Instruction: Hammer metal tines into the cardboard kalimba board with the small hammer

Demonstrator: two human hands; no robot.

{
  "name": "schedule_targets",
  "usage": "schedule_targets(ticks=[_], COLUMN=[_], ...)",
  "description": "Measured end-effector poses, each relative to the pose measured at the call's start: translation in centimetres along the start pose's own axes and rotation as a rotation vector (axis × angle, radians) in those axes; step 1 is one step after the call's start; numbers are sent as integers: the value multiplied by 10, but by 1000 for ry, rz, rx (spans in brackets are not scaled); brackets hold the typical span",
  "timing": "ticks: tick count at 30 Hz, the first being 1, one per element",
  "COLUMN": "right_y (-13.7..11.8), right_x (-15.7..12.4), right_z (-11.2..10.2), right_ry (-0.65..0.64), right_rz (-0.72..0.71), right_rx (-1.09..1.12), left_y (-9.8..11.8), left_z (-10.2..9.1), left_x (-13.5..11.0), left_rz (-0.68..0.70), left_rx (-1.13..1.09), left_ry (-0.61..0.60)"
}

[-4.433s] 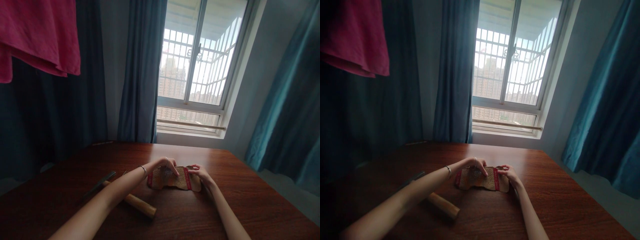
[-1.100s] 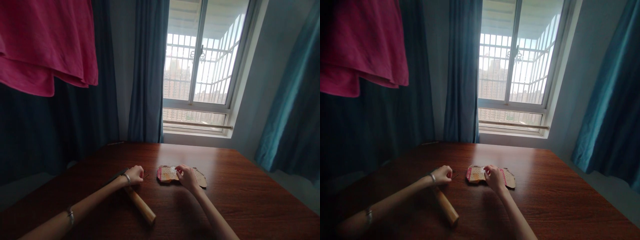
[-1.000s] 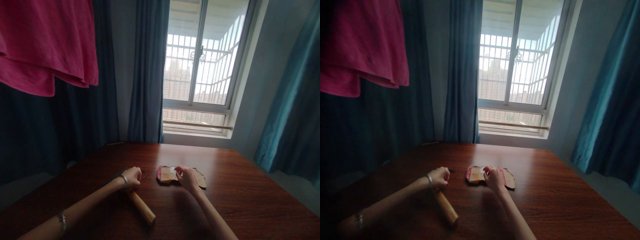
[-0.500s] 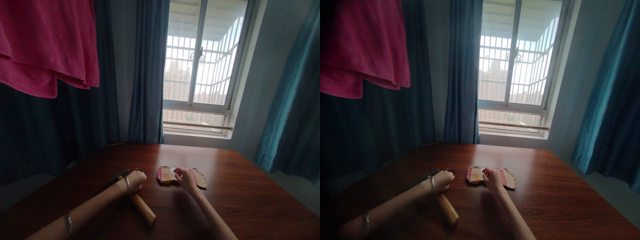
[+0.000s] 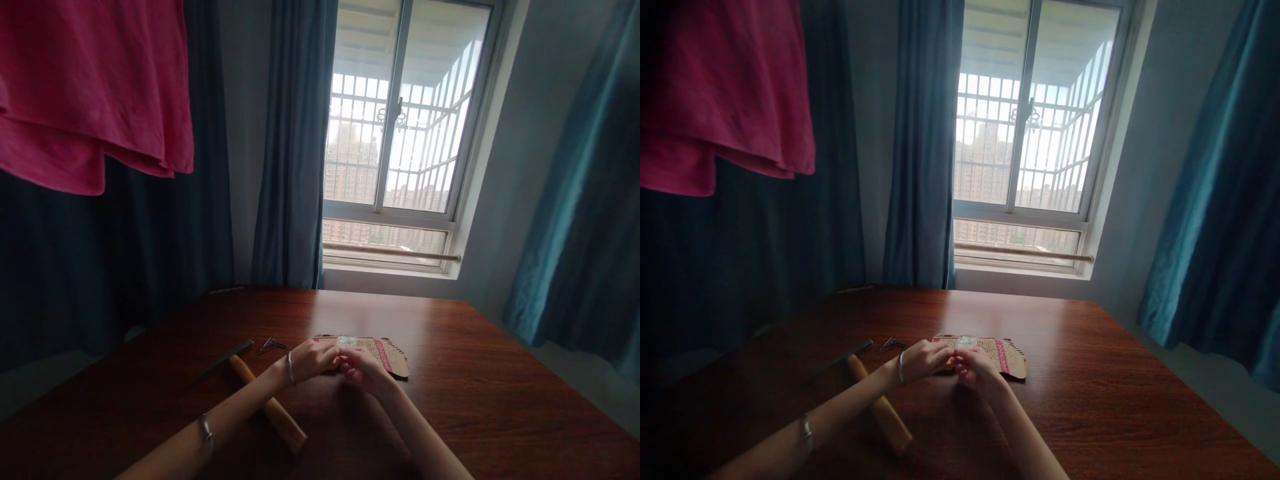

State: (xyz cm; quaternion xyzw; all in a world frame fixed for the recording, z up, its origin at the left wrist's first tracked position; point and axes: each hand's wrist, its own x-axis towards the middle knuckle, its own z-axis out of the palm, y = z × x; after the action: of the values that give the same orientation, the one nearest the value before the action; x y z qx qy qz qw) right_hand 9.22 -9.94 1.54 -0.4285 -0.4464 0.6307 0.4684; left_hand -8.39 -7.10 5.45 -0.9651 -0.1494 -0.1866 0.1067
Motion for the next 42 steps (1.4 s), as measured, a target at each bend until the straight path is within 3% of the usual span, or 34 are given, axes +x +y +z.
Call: schedule_targets(ticks=[6, 13, 16, 22, 25, 28, 33, 37, 40, 42], right_y=[8, -4, -15, -25, -23, -20, -15, -10, -6, -4], right_x=[7, -7, -10, -1, 2, 1, -5, -1, 9, 20], right_z=[4, 5, -1, -28, -34, -28, -16, -19, -24, -26], right_ry=[-43, -47, 64, 378, 411, 398, 320, 336, 353, 349], right_rz=[63, 50, -36, -324, -360, -371, -471, -512, -523, -530], right_rx=[177, 147, -29, -509, -528, -537, -665, -766, -802, -824], left_y=[-3, 2, 5, 3, -2, -2, 4, 3, -4, -11], left_z=[-1, -11, -11, -27, -38, -39, -26, -27, -33, -35], left_x=[-5, -6, -12, -55, -87, -109, -115, -110, -100, -85], left_rz=[62, -85, -278, -847, -1094, -1243, -1274, -1262, -1199, -1112], left_rx=[-5, -173, -187, -133, -27, 36, 62, 136, 122, -21], left_ry=[-46, 12, 69, -39, -106, -203, -245, -226, -193, -142])
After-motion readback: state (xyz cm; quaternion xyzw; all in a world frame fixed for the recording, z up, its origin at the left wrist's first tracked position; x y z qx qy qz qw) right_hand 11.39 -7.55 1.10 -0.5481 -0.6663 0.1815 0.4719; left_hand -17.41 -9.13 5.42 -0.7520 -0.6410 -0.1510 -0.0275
